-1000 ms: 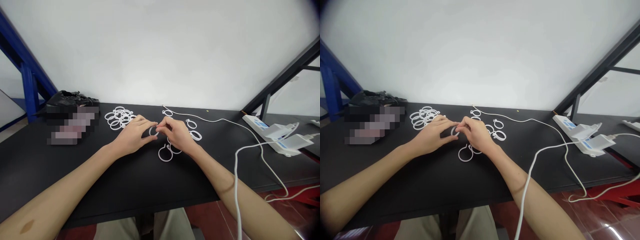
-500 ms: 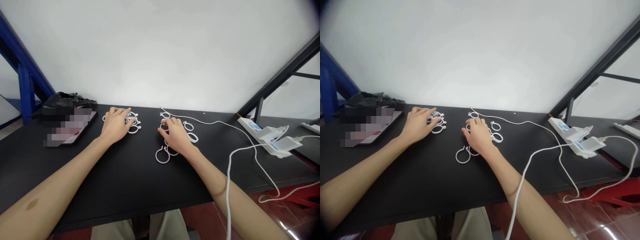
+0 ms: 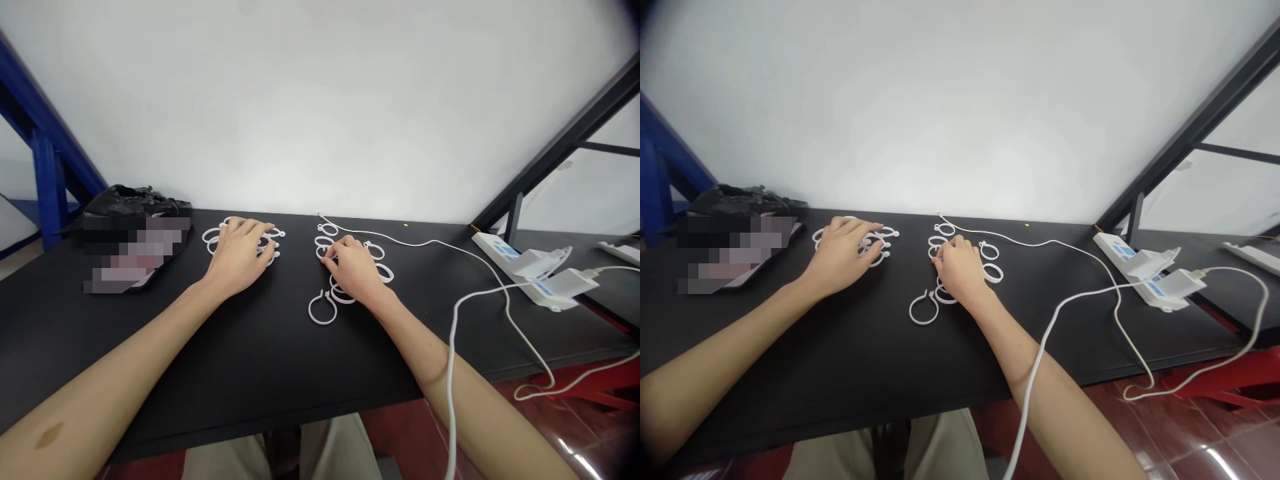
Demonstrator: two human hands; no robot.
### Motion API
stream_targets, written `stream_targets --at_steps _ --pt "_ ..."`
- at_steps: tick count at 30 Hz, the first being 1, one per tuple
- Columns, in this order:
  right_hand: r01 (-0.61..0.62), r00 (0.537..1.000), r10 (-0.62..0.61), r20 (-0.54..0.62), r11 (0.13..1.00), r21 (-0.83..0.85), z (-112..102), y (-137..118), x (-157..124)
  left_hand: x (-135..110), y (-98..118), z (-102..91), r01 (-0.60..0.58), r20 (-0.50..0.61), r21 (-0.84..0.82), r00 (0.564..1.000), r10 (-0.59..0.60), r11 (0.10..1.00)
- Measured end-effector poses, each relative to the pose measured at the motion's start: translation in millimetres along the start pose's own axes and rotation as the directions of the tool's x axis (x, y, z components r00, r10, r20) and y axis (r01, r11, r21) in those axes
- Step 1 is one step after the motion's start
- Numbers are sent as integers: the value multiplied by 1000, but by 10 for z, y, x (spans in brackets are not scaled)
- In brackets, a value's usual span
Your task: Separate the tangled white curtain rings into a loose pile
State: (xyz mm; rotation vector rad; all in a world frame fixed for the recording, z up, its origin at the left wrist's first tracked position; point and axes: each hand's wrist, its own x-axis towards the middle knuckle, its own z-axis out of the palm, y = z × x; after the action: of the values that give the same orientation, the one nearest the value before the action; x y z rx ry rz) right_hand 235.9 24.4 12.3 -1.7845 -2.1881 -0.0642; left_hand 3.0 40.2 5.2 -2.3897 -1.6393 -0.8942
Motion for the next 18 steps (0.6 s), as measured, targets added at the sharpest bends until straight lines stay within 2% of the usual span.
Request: stream_targets --at_steps 2,4,7,10,14,18 --pt "22 999 -21 -29 999 39 -7 -16 1 -22 56 -6 -62 -3 -37 998 62 997" --pt "80 995 -69 -73 985 152 -22 -46 0 -44 110 -13 -133 -11 -80 991 133 988" --pt "217 974 -174 -144 896 386 -55 -107 -8 -71 173 -18 -235 -14 -149 972 236 960" --pt "299 953 -233 -193 824 482 -79 -159 -20 -81 196 -18 -311 25 -210 946 323 927" --pt "303 952 -225 -208 793 528 -83 -185 -30 -68 186 -21 -349 7 -250 932 362 903" --pt "222 973 -137 -185 767 602 -94 -193 -34 -60 191 -41 -368 -71 -267 929 363 891"
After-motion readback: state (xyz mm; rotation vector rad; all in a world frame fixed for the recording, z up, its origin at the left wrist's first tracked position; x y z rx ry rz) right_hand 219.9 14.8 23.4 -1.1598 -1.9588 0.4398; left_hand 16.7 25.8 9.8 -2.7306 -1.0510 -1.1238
